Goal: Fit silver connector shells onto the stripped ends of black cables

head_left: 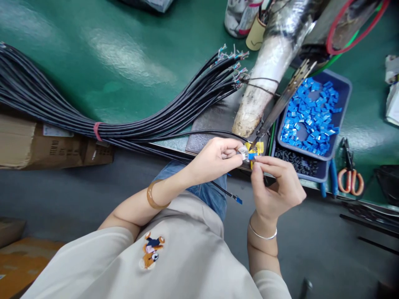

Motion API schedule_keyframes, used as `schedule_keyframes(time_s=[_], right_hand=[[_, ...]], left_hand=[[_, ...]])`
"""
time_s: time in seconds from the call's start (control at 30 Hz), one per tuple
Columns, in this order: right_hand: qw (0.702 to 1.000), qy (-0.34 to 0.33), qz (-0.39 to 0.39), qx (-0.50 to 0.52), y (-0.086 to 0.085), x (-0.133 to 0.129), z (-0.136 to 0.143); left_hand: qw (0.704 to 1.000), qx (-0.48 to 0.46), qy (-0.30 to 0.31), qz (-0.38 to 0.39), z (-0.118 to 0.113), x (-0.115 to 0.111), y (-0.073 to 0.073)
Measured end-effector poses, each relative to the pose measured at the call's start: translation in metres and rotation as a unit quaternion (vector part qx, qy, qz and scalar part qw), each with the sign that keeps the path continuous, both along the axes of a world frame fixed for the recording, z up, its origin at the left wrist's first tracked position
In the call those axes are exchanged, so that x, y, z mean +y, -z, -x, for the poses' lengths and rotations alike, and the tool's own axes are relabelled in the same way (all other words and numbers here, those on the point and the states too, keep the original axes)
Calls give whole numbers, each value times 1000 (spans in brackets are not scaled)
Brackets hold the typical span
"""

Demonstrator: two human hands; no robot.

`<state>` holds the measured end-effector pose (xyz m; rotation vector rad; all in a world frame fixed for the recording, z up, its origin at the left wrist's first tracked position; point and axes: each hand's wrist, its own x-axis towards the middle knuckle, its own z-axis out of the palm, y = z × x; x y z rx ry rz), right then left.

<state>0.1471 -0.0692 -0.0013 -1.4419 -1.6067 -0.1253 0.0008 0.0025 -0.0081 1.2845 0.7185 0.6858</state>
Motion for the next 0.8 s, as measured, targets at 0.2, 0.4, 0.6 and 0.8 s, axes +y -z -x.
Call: schedule_keyframes(time_s=[0.2, 0.4, 0.6, 0.8], right_hand=[[990, 60, 118, 52, -9, -16, -3], [988, 18, 119, -101, -4, -12, 1], [981, -24, 187, 39, 1, -11, -1], [988, 40, 40, 146, -4, -9, -3]], left_hand=[[1000, -6, 4, -12, 5, -5, -1], [998, 8, -2, -69, 8, -11, 4], [958, 52, -41, -281, 6, -19, 6], [966, 33, -85, -243, 3, -23, 9]])
